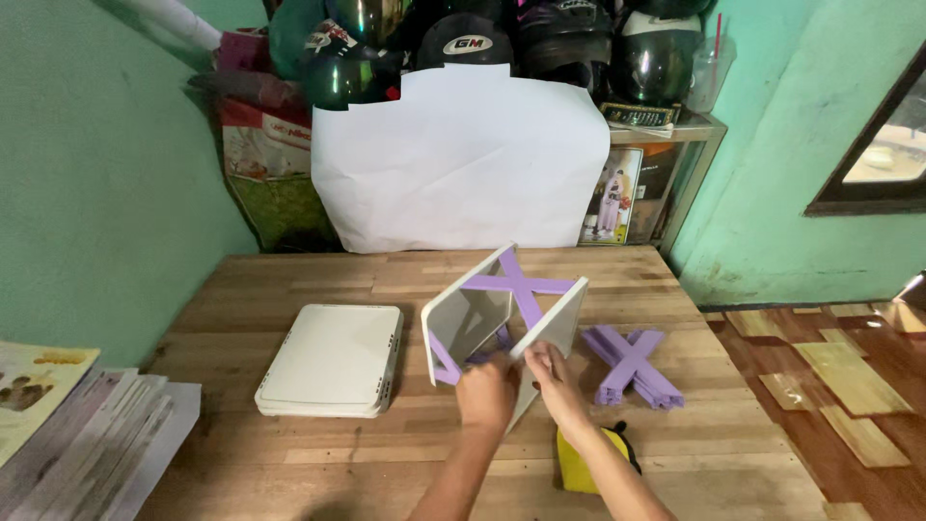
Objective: The person assembles a small plastic stand by inserting purple X-shaped supports into white square trays. They repeatedly attach and detach the supports, stacking trays and supports on a wooden table.
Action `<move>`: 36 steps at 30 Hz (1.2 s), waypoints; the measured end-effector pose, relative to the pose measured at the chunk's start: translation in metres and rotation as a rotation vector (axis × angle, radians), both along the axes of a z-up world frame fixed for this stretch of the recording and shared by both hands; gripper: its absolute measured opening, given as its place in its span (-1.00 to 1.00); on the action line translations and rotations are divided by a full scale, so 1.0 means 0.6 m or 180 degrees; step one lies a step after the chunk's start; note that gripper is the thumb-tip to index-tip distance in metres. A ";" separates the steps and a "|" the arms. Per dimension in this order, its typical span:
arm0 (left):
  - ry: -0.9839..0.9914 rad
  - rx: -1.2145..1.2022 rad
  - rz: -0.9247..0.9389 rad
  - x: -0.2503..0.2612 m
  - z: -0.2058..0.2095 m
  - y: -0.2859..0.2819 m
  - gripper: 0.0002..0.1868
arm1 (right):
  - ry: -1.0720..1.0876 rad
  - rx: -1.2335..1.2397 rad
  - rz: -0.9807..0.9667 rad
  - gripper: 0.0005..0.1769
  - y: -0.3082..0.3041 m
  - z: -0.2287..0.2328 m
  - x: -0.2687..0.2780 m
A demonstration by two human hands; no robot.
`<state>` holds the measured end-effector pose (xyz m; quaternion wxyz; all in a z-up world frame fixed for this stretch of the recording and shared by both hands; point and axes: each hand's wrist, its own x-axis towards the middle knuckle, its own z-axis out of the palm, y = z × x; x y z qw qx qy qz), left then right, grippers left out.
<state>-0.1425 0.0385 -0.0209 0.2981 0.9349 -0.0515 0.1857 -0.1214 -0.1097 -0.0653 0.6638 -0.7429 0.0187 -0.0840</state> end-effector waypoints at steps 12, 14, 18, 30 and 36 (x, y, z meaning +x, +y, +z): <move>-0.0485 -0.0631 -0.0769 -0.016 0.068 0.062 -0.69 | -0.0064 -0.1133 -0.0195 -0.27 -0.065 -0.018 0.069; -0.0758 -0.0777 -0.0685 0.005 0.068 0.088 -0.74 | 0.0204 -0.1276 -0.0051 -0.18 -0.093 -0.006 0.076; -0.0823 -0.0678 -0.0604 0.028 0.062 0.134 -0.73 | 0.0426 -0.1024 0.0729 -0.25 -0.147 0.016 0.106; -0.0686 -0.0369 -0.0323 0.036 0.064 0.184 -0.38 | 0.0428 -0.2822 0.0933 -0.24 -0.173 0.059 0.177; -0.0216 0.0380 -0.0103 0.028 0.065 0.198 -0.43 | -0.0810 -0.3535 -0.0500 -0.33 -0.092 0.108 0.123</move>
